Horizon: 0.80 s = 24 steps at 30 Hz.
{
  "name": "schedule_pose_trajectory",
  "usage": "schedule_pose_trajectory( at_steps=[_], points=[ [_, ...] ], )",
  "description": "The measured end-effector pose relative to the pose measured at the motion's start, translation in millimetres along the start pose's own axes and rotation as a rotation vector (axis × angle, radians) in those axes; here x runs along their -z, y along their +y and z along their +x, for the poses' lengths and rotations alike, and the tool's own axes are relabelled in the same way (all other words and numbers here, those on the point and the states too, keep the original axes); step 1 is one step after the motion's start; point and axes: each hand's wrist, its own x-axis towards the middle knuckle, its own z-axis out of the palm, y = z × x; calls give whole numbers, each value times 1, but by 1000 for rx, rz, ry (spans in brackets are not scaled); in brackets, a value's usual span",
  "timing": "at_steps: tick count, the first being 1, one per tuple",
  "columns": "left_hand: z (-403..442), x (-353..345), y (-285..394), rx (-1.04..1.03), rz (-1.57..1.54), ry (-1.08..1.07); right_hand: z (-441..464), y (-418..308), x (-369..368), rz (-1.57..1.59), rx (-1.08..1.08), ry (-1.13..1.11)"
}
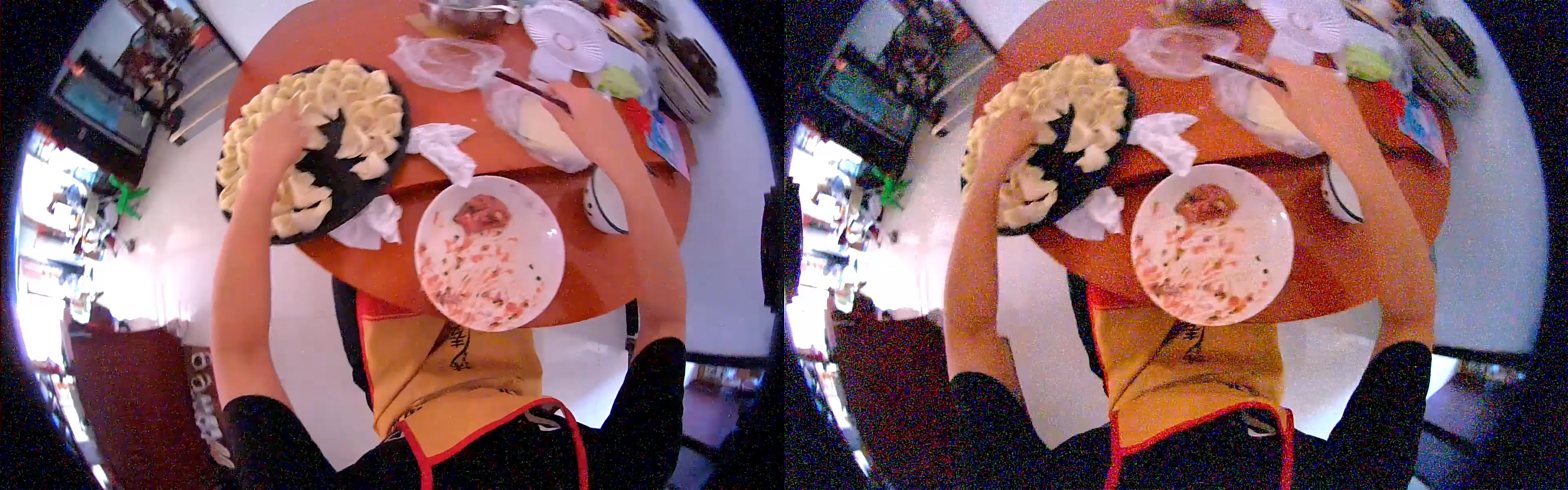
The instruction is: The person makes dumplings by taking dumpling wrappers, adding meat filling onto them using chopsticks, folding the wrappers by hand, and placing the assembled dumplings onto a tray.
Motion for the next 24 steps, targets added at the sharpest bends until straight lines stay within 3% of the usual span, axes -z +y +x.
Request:
schedule_pose_trajectory(
  at_steps=[1, 6, 8, 15, 17, 21, 23, 24],
  points=[
    [-3, 14, 14, 244, -185, -86, 6, 4, -4, 2, 16, -29],
    [-4, 7, 12, 223, -65, -34, 15, 8, -25, -100, 41, -154],
    [-7, 7, 14, 180, -39, -32, 13, 11, -36, -67, 184, -207],
    [-12, 10, 14, 197, -98, 17, 13, 11, -51, -113, 101, -339],
    [-11, 9, 12, 238, -169, -29, 14, 27, -57, 144, 231, -28],
    [-27, 29, 16, 57, -102, 208, 20, 27, -10, 97, 204, 91],
    [-36, 67, 49, 130, -526, 309, 17, 10, 28, 435, -37, -168],
    [-42, 78, 68, 171, -774, 258, 14, 1, 45, 430, -32, -172]
  ],
)
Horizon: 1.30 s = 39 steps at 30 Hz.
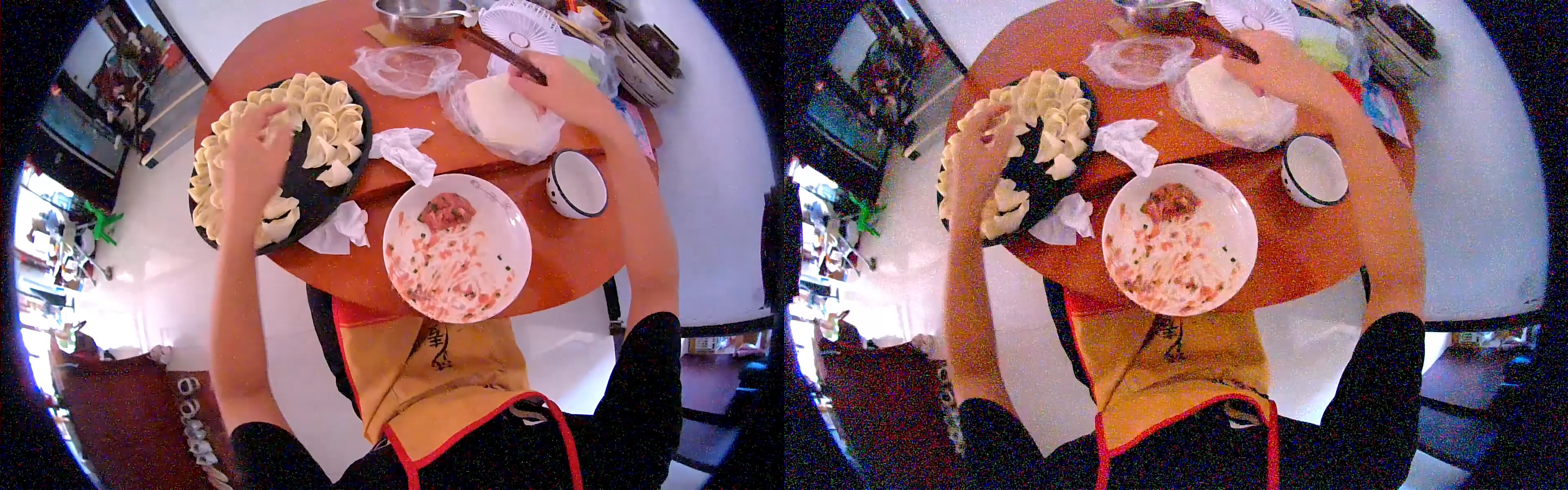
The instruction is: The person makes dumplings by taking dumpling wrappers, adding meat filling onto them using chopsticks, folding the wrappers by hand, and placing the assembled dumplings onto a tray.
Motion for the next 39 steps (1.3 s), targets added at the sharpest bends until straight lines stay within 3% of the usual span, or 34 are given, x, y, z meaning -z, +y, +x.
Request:
schedule_pose_trajectory(
  at_steps=[3, 5, 7, 8, 10, 11, 14, 17, 19, 21, 23, 25, 27, 29, 31, 33, 37, 39],
  points=[
    [-40, -34, 47, 226, -813, -90, -21, -43, 17, -4, 86, -88],
    [-63, -72, 63, 363, -1565, -194, -35, -67, 17, 177, 150, -80],
    [-77, -76, 96, 773, -2103, -383, -47, -89, 19, 232, 121, -131],
    [-85, -76, 108, 774, -2108, -381, -53, -95, 18, 295, 91, -174],
    [-97, -76, 125, 728, -2319, -593, -59, -97, 16, 282, 61, -166],
    [-101, -78, 123, 730, -2326, -591, -62, -97, 15, 278, 31, -154],
    [-116, -90, 108, 804, -2005, -49, -68, -94, 14, 149, 101, -103],
    [-125, -74, 124, 696, -1942, -26, -68, -93, -4, -106, 441, 59],
    [-128, -67, 129, 672, -2063, -126, -68, -111, -12, -144, 387, -192],
    [-130, -62, 131, 661, -2319, -381, -72, -117, -23, 31, 362, -79],
    [-137, -62, 126, 733, -2385, -341, -85, -127, -13, 381, 10, 22],
    [-146, -55, 112, 813, -2205, -287, -89, -105, -17, 526, 62, 62],
    [-157, -45, 93, 833, -2087, -136, -88, -61, -40, 294, 464, 85],
    [-163, -34, 73, 806, -1976, -54, -105, -57, -49, 305, 403, 32],
    [-169, -16, 66, 835, -1951, -23, -115, -59, -54, 587, -60, -165],
    [-176, -9, 57, 864, -1926, 10, -114, -49, -64, 670, 10, -161],
    [-187, -10, 46, 818, -2025, 10, -104, -53, -67, 446, 87, -230],
    [-189, -10, 46, 815, -2017, 14, -94, -46, -73, 572, 63, -65]
  ],
)
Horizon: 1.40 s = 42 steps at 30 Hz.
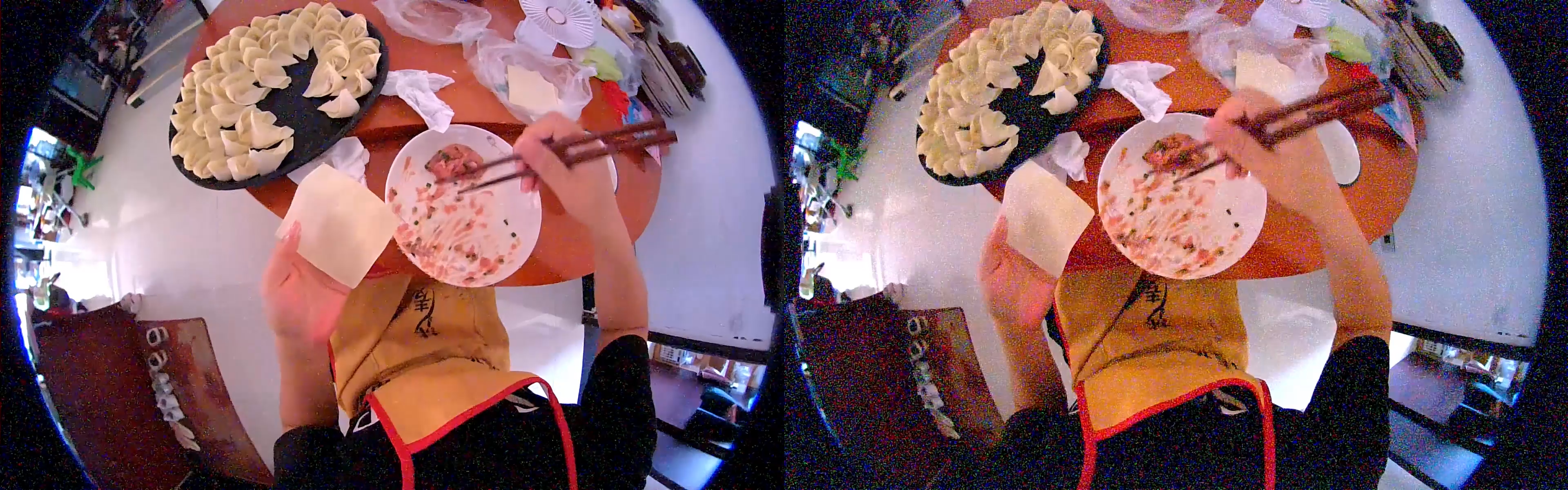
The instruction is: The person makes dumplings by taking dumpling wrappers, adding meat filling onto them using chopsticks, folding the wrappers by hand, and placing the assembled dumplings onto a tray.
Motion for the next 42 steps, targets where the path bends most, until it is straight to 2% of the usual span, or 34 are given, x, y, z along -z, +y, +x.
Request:
schedule_pose_trajectory(
  at_steps=[4, 11, 17, 20, 28, 32, 36, 38, 39, 40, 42],
  points=[
    [0, 2, 2, 6, -5, -40, 16, 23, -8, 165, 12, 109],
    [-1, 4, 4, -1, -29, 53, 19, 40, -3, 165, -42, 151],
    [1, 1, 5, 16, -9, -36, 12, 47, -4, 218, -77, 219],
    [1, 1, 5, 3, 17, 4, 6, 53, -4, 223, -97, 255],
    [0, 2, 4, 22, -6, 29, -16, 49, -24, 337, -86, 187],
    [3, 0, 2, -16, 9, 88, -22, 38, -24, 556, -118, 252],
    [13, -10, -8, -12, 13, 16, -28, 29, -14, 691, -51, 378],
    [19, -17, -19, 59, 2, -35, -33, 19, -14, 582, 83, 461],
    [26, -13, -26, 118, 7, -141, -35, 13, -15, 649, 151, 430],
    [29, -17, -32, 115, 9, -140, -38, 6, -22, 652, 153, 429],
    [33, -26, -44, 210, -80, -117, -44, -3, -35, 505, 350, 497]
  ],
)
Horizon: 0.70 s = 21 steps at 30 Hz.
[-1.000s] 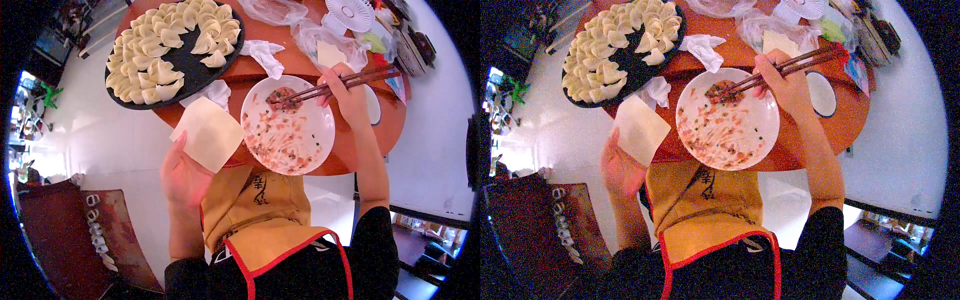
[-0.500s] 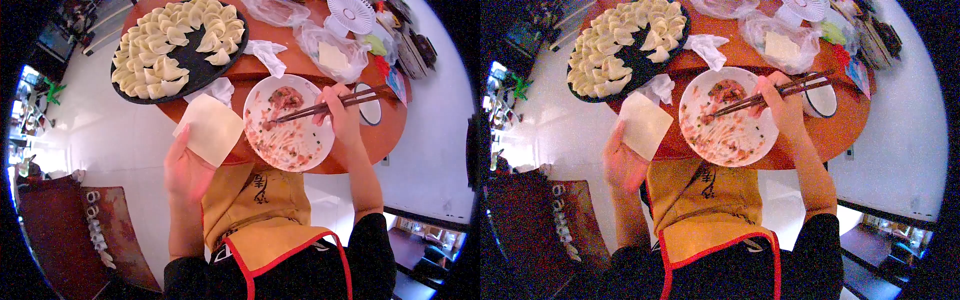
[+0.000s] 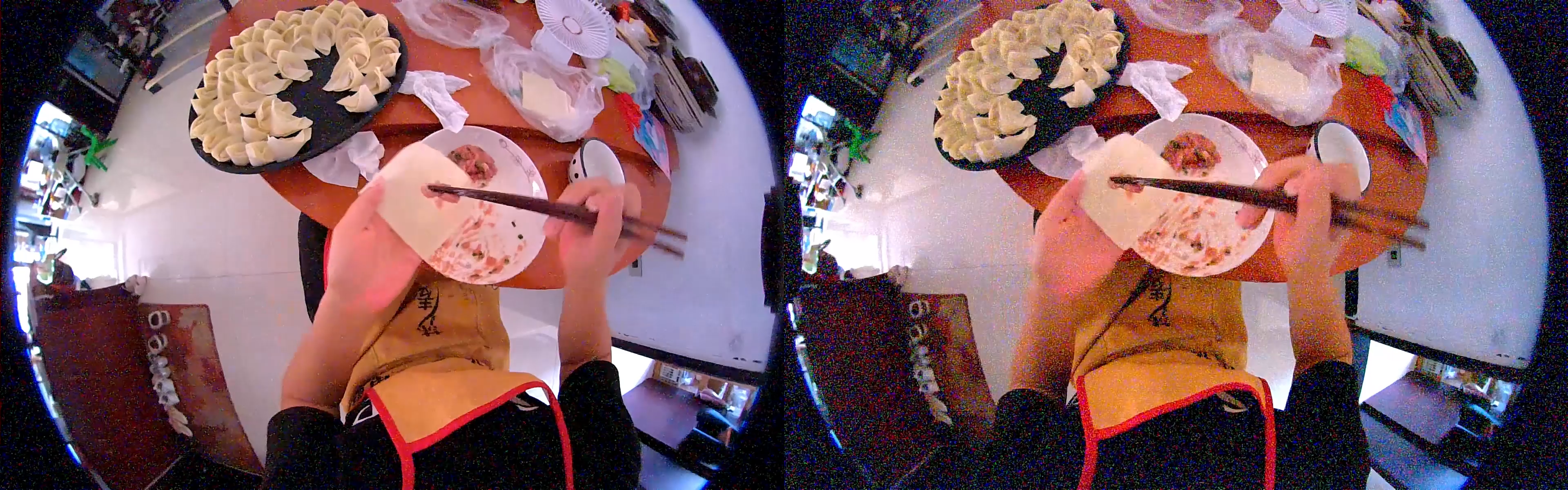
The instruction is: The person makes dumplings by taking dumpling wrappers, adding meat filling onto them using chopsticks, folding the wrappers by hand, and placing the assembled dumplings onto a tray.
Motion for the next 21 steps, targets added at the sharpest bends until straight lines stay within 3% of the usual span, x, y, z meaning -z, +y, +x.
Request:
schedule_pose_trajectory(
  at_steps=[3, 5, 8, 13, 18, 19, 21],
  points=[
    [1, -16, -2, 21, -4, -32, -11, 9, 20, -307, 350, -341],
    [2, -21, -1, 37, -35, -96, -17, 14, 26, -311, 473, -516],
    [4, -23, 0, 37, -21, -162, -18, 16, 26, -362, 628, -600],
    [8, -15, 3, -32, 75, 40, -17, 4, 27, -372, 648, -622],
    [7, -17, 11, -39, 44, 11, -11, -13, 46, -331, 558, -621],
    [6, -18, 13, -40, 42, -2, -8, -14, 48, -288, 568, -407],
    [8, -16, 14, -19, 76, 19, 7, -19, 48, -251, 575, -191]
  ],
)
